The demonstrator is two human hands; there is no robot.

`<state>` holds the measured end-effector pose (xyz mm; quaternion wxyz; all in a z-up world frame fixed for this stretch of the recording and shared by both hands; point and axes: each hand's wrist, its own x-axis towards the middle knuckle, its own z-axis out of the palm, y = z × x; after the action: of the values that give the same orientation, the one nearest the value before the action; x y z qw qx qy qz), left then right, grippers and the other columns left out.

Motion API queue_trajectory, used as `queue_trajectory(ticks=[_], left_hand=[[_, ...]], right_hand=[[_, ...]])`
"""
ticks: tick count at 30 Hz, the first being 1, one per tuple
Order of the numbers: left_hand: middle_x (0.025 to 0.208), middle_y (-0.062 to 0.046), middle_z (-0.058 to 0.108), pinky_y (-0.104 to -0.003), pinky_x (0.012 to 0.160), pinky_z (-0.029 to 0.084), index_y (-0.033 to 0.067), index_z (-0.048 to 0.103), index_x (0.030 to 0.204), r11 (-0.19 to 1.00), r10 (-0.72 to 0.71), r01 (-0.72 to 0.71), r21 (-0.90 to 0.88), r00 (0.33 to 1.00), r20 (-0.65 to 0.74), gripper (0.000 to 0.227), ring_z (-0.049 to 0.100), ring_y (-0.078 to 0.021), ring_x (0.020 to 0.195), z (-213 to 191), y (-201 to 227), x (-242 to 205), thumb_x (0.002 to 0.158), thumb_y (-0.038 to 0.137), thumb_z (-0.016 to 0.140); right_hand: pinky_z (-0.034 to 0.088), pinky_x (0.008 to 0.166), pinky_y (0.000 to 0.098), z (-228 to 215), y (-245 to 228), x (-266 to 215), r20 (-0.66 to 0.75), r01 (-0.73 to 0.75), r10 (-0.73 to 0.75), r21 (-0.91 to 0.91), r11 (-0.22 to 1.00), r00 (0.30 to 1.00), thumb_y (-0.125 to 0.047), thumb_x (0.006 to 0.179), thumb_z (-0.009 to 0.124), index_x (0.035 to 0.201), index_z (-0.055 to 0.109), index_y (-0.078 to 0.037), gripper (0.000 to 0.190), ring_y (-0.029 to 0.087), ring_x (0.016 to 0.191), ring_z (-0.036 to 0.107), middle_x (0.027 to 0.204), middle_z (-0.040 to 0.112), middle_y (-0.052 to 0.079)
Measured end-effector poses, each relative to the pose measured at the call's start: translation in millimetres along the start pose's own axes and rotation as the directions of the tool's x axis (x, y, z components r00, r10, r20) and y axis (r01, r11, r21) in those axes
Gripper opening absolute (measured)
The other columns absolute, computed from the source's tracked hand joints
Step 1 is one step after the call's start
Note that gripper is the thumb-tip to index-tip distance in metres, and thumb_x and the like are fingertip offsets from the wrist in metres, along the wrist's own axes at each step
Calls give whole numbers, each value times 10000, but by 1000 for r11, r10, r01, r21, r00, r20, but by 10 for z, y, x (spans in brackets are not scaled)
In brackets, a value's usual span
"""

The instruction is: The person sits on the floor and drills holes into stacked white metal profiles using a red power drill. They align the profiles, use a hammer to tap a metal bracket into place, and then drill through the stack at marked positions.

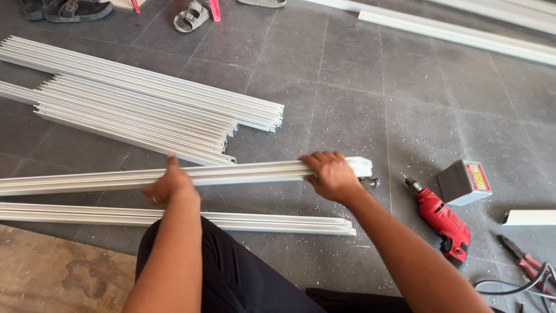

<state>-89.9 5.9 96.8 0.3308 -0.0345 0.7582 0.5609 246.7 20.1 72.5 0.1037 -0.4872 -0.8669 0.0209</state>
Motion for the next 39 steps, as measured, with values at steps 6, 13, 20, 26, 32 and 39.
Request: queue_trajectory(ticks=[6, 13, 20, 26, 32, 39], left_hand=[[1241, -115, 595, -447, 928, 572, 106, 548, 1359, 757, -127, 392, -522, 873, 471, 610, 623, -281, 1097, 45, 49, 89, 878, 454, 691], [1124, -132, 616, -456, 884, 591, 19, 552, 1224, 680, 400, 29, -732, 823, 404, 490, 657, -274, 1026, 195, 511, -174, 761, 57, 710], [1068, -141, 710, -443, 725, 666, -55, 594, 1191, 516, 854, -494, -699, 237, 463, 467, 749, -288, 887, 216, 1406, -957, 742, -38, 720], [992, -76, 807, -404, 826, 649, 61, 682, 1149, 75, 740, -843, -533, -312, 596, 463, 804, -216, 921, 570, 1607, -1436, 701, 44, 798], [1000, -113, 760, -416, 826, 623, 114, 651, 1135, -129, 40, -986, -108, -114, 993, 481, 767, -263, 907, 673, 668, -1199, 678, 80, 795], [1159, -59, 763, -428, 931, 591, 251, 629, 1382, -371, -251, -905, 207, 313, 916, 606, 737, -210, 1044, 536, 250, -373, 804, 81, 699]], right_hand=[[468, 935, 431, -518, -191, -34, -196, 73, -78, -34, 997, 978, -249, 816, 808, 1264, 646, -126, 492, 259, 1062, 663, 1143, 712, 53], [473, 1014, 429, -290, -347, 16, -300, -133, 138, 36, 990, 944, -208, 844, 778, 1300, 588, -135, 500, 274, 1107, 654, 1247, 655, 73], [520, 1040, 447, -298, -275, 54, -6, -232, 268, 480, 846, 963, -412, 840, 800, 1386, 513, -115, 686, 285, 1216, 636, 1376, 630, 117], [473, 1037, 610, -867, -5, -35, -10, -42, 540, 996, 84, 841, -661, 771, 686, 1488, 444, -98, 944, 366, 1266, 601, 1411, 608, 167], [381, 1175, 644, -1491, 597, -709, -139, 567, 706, 711, -417, 694, -813, 800, 573, 1484, 360, -25, 1064, 438, 1374, 487, 1414, 535, 244], [515, 989, 502, -491, 1089, -1244, 210, 521, 871, 730, -442, 445, -392, 877, 741, 1053, 563, -200, 315, 282, 1047, 637, 1046, 652, 55]])
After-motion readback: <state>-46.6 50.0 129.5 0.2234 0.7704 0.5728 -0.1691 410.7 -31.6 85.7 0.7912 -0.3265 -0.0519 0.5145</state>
